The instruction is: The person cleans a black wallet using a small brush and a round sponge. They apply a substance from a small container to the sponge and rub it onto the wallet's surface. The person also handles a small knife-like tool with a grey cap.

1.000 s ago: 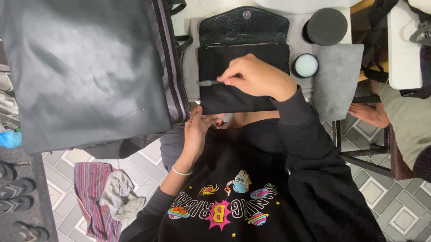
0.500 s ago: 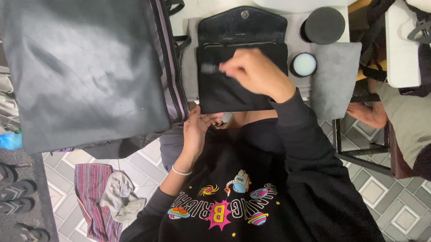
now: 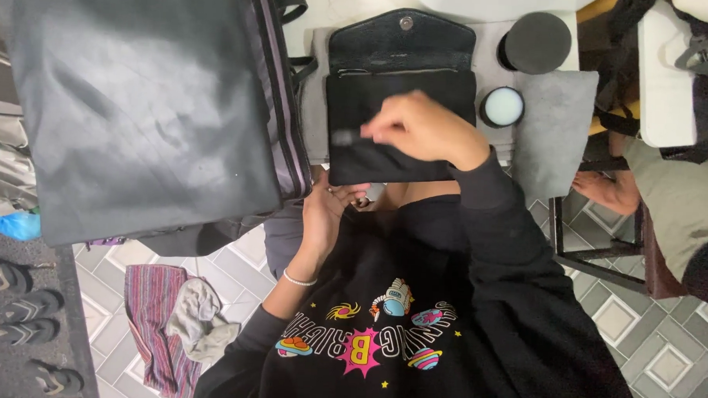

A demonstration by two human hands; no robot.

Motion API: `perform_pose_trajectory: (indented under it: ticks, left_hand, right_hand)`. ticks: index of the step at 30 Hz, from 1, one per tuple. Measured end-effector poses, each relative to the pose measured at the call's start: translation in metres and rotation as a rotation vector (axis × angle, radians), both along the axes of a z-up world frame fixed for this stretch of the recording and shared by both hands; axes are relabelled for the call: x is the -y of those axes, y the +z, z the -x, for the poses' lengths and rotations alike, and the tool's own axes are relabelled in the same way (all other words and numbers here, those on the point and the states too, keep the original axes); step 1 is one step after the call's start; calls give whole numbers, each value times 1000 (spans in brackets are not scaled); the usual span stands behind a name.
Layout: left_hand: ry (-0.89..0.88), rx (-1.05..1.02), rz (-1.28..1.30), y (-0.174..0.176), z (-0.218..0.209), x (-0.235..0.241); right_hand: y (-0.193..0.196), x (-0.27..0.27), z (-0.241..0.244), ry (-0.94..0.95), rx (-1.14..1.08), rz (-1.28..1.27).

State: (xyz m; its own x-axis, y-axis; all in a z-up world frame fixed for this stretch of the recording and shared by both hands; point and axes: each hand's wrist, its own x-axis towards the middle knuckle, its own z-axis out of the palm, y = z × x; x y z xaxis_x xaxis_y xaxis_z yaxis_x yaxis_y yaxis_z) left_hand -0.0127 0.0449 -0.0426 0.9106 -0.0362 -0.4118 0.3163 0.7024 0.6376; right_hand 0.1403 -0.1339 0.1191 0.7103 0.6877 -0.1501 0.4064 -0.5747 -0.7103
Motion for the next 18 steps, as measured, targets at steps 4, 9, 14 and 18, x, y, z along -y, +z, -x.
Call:
perform_pose_trajectory:
  ticks: [4,9,14,18]
  left_hand:
    - [-28,24,-8,10,-4,-3]
    - [-45,60,-33,9,-4,-6]
    - [-35,39,-15,18,-4,-6]
    - [-19,25,-9,-6,2,-1]
  right_hand:
    - [9,-4,4,-34,76,44]
    - [16,-4,20,30,-106,93]
    - [15,5,23,-12,-38,87]
    - [-17,21,7,-194,202,68]
